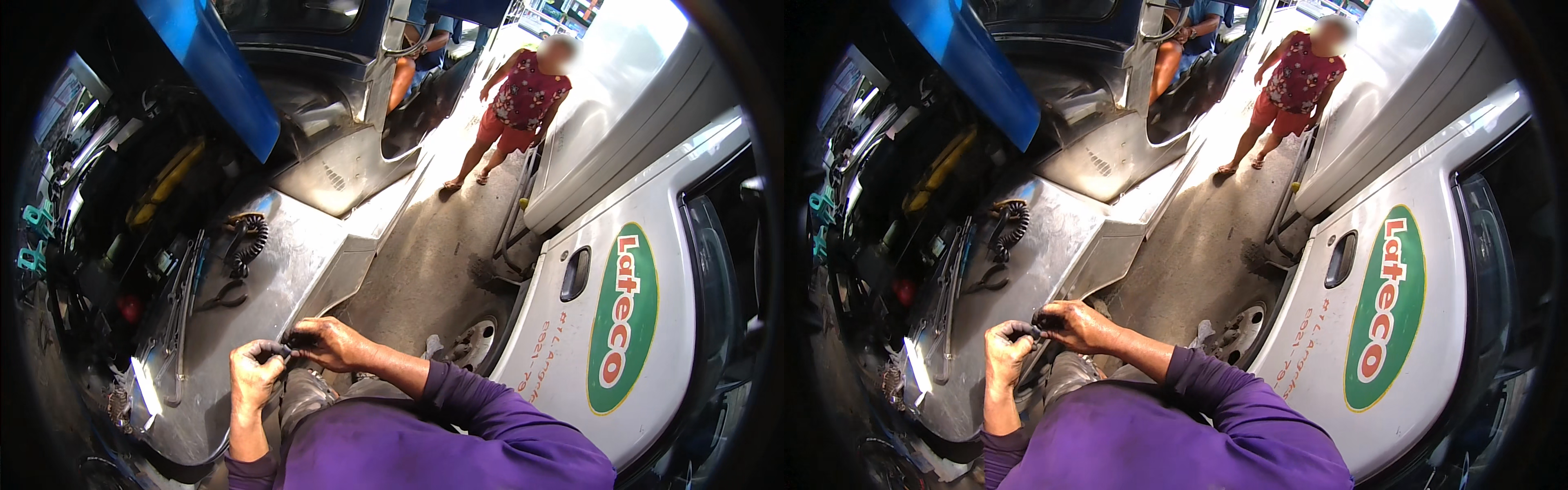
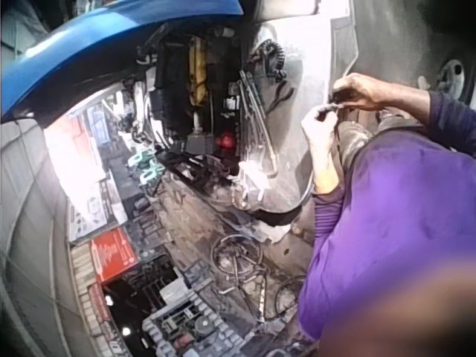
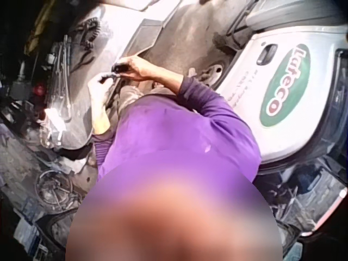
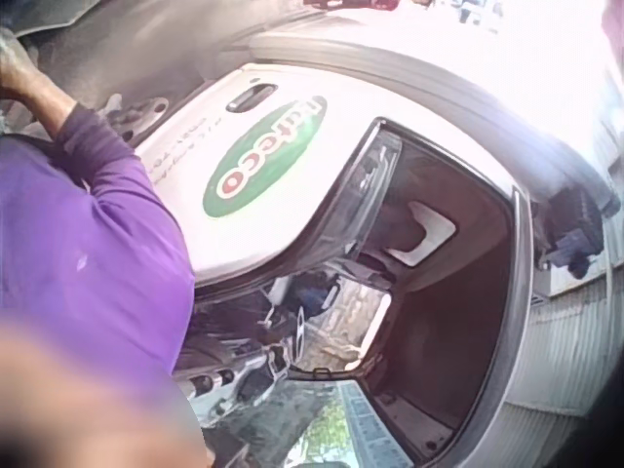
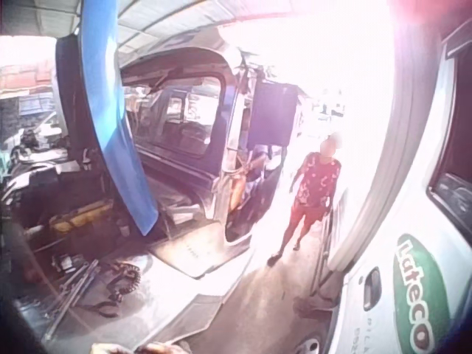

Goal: The person works on a vehicle engine, using a wrench to tighten or loosen a bolt on a component. They continue adjusting the part with both hands and a tool throughout the clip.

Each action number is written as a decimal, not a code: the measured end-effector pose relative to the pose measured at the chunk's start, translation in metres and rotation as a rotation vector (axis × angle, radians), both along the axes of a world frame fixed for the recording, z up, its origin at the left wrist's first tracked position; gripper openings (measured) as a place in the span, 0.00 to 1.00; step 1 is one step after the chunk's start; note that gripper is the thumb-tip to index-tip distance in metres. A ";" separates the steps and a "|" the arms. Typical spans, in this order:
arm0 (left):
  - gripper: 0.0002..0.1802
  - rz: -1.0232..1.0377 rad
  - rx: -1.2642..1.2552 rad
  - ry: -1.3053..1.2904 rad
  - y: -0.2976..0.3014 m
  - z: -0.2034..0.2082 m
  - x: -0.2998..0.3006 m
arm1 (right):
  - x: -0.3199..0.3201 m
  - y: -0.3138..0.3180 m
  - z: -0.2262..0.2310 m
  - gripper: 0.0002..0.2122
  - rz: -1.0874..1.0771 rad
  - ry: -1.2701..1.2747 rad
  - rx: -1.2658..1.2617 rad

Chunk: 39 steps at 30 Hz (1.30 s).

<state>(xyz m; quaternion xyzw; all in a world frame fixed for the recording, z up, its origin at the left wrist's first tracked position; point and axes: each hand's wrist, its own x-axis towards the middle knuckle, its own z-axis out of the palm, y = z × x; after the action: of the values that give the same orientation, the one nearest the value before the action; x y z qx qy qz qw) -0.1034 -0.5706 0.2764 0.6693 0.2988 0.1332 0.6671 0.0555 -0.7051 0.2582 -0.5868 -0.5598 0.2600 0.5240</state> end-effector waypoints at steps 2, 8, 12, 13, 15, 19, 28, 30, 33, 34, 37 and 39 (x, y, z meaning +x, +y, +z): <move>0.08 0.009 0.023 -0.006 0.002 -0.004 -0.001 | 0.000 0.002 -0.003 0.12 -0.004 0.025 -0.048; 0.06 -0.004 0.029 -0.097 0.014 -0.004 0.004 | 0.007 0.016 -0.008 0.15 0.016 0.093 -0.120; 0.08 -0.023 -0.075 -0.055 0.031 0.001 0.009 | 0.010 0.030 -0.002 0.16 -0.002 0.083 -0.107; 0.08 -0.010 -0.115 -0.072 0.034 0.000 0.011 | 0.011 0.035 -0.001 0.16 -0.002 0.101 -0.113; 0.08 -0.042 -0.051 -0.086 0.046 0.000 0.014 | 0.011 0.046 0.001 0.15 -0.006 0.141 -0.168; 0.07 -0.061 0.027 -0.086 0.080 0.000 0.006 | 0.010 0.074 0.003 0.13 -0.025 0.260 -0.200; 0.11 -0.046 0.036 -0.112 0.165 0.046 -0.025 | -0.025 0.163 0.056 0.12 -0.084 0.289 -0.199; 0.15 -0.054 0.010 -0.190 0.177 0.059 -0.035 | -0.033 0.175 0.069 0.12 -0.110 0.300 -0.216; 0.16 0.078 -0.060 -0.322 0.183 0.069 -0.046 | -0.037 0.189 0.077 0.12 -0.099 0.352 -0.218; 0.16 0.116 -0.051 -0.344 0.183 0.069 -0.048 | -0.036 0.192 0.077 0.12 -0.090 0.360 -0.241; 0.12 0.200 0.470 -0.301 0.185 0.065 -0.045 | -0.035 0.200 0.070 0.13 -0.078 0.350 -0.278; 0.11 0.256 0.677 -0.246 0.186 0.063 -0.042 | -0.033 0.207 0.065 0.13 -0.076 0.307 -0.295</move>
<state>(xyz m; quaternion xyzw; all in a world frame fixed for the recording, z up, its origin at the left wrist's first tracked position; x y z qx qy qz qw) -0.1456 -0.3844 0.3389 0.7880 0.2371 0.3859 0.4170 0.0225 -0.4986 0.3232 -0.6314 -0.4067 0.4056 0.5210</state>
